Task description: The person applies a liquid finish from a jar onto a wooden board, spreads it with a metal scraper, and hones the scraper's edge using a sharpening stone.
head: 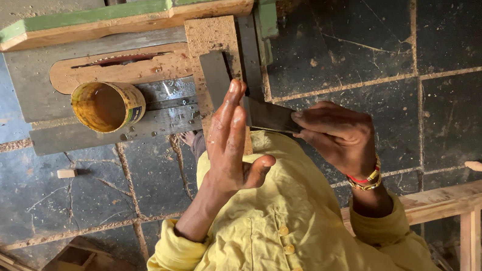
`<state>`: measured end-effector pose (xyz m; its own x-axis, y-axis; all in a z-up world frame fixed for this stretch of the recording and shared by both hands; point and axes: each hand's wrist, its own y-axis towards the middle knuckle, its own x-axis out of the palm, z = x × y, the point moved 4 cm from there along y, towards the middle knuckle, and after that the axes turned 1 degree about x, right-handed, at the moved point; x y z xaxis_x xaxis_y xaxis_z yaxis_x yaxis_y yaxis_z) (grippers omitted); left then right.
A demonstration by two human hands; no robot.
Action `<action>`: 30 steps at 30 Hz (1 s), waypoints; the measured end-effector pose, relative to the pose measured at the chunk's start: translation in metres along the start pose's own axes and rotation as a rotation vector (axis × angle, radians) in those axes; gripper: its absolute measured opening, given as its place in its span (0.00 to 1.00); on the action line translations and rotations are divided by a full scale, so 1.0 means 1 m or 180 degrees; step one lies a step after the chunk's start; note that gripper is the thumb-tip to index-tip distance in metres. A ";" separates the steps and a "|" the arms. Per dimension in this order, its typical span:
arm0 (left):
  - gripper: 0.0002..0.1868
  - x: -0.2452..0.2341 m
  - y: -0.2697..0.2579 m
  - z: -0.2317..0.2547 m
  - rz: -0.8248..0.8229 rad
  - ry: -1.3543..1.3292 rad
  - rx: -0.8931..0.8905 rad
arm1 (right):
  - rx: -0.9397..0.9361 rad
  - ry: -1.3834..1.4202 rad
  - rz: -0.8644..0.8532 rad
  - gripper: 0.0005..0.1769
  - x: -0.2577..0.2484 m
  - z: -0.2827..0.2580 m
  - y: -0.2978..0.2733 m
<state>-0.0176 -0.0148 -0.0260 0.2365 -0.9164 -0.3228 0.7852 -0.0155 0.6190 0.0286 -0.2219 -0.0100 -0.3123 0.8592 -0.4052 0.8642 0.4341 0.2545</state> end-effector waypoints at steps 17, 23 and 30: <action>0.48 0.033 -0.038 -0.117 -0.0699 0.2006 -0.1488 | 0.0494 0.0593 0.0312 0.17 -0.017 0.024 -0.015; 0.50 0.056 -0.048 -0.182 -0.0909 0.2309 -0.2456 | 0.0501 0.0671 0.0497 0.16 -0.023 0.033 -0.021; 0.52 0.046 -0.026 -0.179 -0.0408 0.1589 -0.2713 | 0.0638 0.0766 0.0684 0.14 -0.030 0.045 -0.032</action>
<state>0.0756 0.0156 -0.1852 0.1810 -0.6517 -0.7366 0.9241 0.3690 -0.0994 0.0284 -0.2738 -0.0456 -0.1788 0.9742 -0.1374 0.9726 0.1961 0.1249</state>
